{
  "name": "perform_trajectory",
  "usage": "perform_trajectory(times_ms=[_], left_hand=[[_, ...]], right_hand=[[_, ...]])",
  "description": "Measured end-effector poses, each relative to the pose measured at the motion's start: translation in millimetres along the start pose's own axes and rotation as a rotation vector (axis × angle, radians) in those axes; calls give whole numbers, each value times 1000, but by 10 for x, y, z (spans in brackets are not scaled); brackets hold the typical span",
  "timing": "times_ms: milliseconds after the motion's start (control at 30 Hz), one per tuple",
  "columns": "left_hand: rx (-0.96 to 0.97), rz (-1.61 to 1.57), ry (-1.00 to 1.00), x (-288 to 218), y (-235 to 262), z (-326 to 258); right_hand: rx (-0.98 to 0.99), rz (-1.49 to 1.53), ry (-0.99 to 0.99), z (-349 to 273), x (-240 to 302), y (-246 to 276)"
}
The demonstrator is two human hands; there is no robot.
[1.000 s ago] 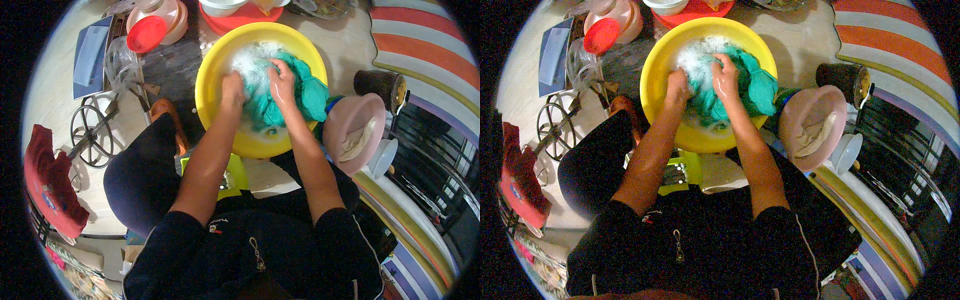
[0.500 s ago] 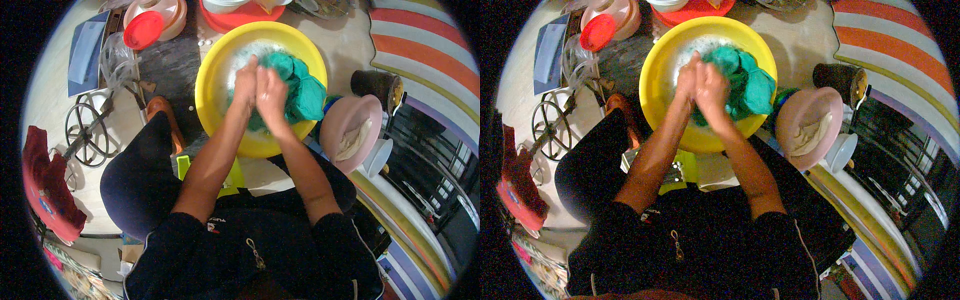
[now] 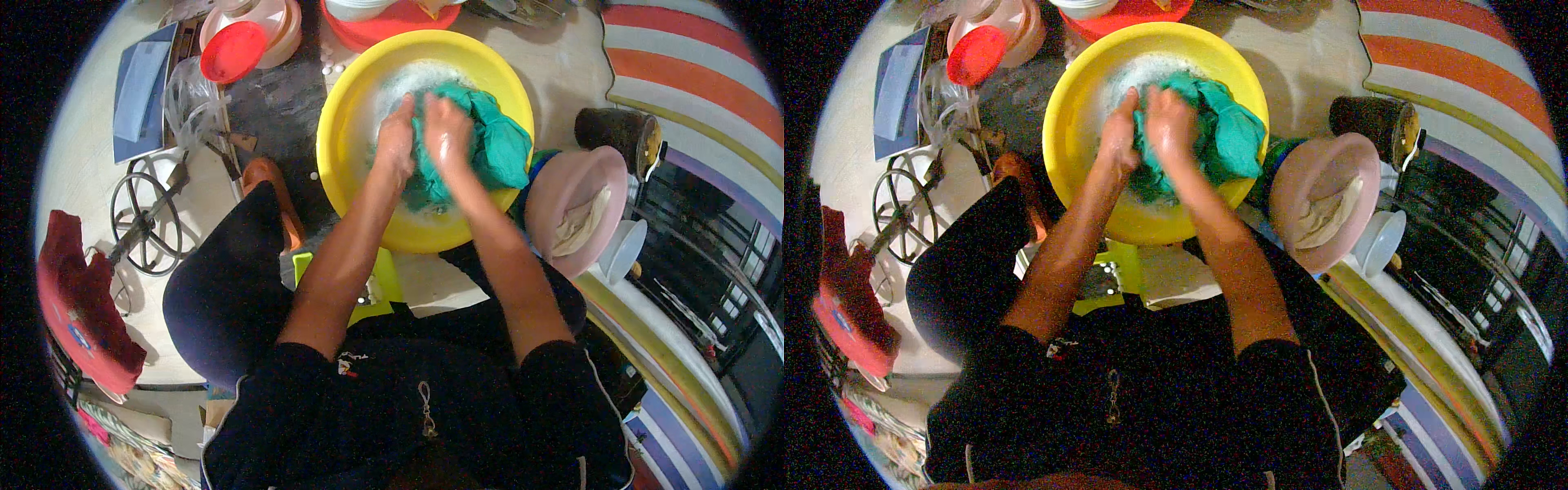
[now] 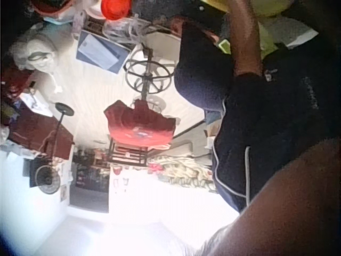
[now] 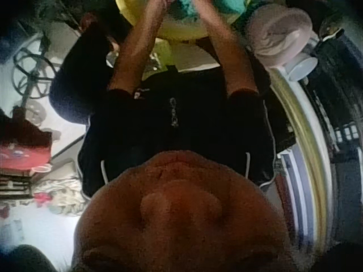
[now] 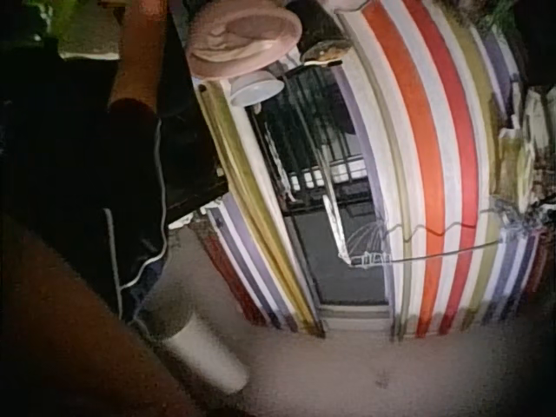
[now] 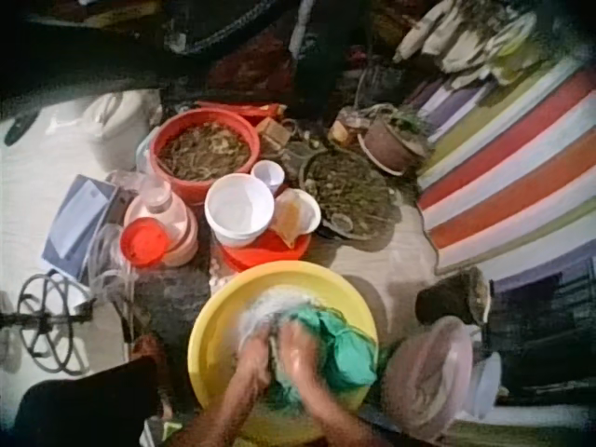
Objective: The person washes a white cloth by hand in a yellow basin filled with soapy water, scrubbing and wringing it out. They then place the white cloth in a pink basin and pick up a green cloth to wash in the same yellow basin, scrubbing and wringing it repeatedly.
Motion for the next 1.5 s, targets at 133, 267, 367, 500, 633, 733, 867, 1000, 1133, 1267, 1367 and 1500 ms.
perform_trajectory(times_ms=[133, 267, 367, 500, 633, 733, 867, 1000, 1133, 1267, 1367, 1500], left_hand=[[144, -169, 84, -110, -96, -16], [-138, 688, -443, -314, 267, 124], [-289, 898, -513, -302, 248, -185], [-293, 773, -336, -185, 426, -52], [-302, 512, -211, 12, 446, 118], [-196, -126, -74, 32, 330, 23], [-81, -518, 47, -98, 145, -77], [-94, -17, -161, -131, 165, 85], [-49, 51, -109, -152, -200, -248], [-148, 1043, -685, -360, -137, -103], [-37, 322, -81, -114, 29, -67], [39, 188, -118, -171, -312, -284]], right_hand=[[-12, 238, -89, 330, -443, 18], [29, 489, -172, 284, -610, 37], [65, 249, 94, 152, -276, -46], [176, -307, 141, 63, -116, -333], [287, -402, 21, 279, -358, -494], [282, 561, -192, 320, -547, -332], [232, 713, -132, -25, -12, 254], [276, 233, 215, -421, 593, 248], [44, 262, -93, 195, -49, 41], [103, 199, 138, -246, 248, 44], [25, 60, 244, -313, 361, 105], [-87, 52, 22, 230, -122, 166]])
Point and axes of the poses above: each hand's wrist, its own z-axis towards the middle knuckle, its own y-axis out of the back of the hand, x = y × z, the point moved 7 cm from there along z, towards the middle knuckle, and after that the axes turned 1 degree about y, right-handed, at the moved point
